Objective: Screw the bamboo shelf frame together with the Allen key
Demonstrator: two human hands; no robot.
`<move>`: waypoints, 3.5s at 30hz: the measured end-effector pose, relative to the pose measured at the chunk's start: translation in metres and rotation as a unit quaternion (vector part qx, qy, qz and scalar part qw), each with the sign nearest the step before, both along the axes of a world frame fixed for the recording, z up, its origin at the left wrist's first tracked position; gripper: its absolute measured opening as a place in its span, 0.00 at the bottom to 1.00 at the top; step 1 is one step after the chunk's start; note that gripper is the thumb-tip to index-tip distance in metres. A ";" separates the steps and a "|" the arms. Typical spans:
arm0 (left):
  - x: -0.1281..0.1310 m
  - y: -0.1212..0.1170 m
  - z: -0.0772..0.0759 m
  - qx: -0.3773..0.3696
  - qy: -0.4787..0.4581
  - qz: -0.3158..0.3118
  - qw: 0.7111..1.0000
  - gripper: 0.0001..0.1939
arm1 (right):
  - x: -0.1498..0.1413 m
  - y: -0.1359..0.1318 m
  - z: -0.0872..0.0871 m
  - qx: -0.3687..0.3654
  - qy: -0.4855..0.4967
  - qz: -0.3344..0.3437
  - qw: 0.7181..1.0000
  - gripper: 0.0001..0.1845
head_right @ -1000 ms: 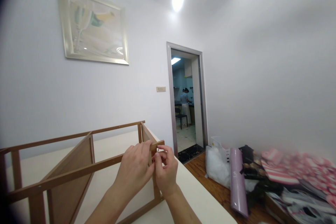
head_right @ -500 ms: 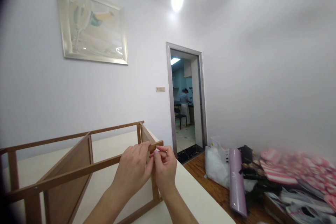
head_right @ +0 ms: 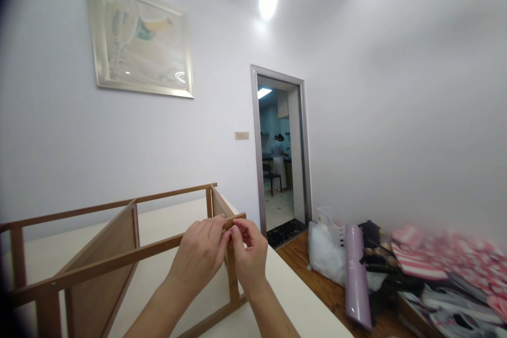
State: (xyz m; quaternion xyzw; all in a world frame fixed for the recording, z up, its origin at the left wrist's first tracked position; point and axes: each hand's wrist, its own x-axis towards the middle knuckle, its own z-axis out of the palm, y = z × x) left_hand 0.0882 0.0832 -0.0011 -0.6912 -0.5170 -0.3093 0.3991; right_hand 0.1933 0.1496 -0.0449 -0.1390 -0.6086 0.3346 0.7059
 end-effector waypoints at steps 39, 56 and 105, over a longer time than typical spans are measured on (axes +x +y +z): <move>-0.016 0.002 0.044 -0.196 -0.055 0.041 0.978 0.29 | 0.036 0.009 0.012 0.268 -0.069 -0.348 0.896 0.15; -0.052 0.031 0.077 -0.510 -0.200 -0.067 0.834 0.50 | 0.028 -0.008 0.017 0.319 -0.114 -0.404 0.849 0.10; -0.070 0.053 0.056 -0.471 -0.259 -0.131 0.833 0.27 | 0.024 0.004 0.004 0.355 -0.140 -0.369 0.847 0.16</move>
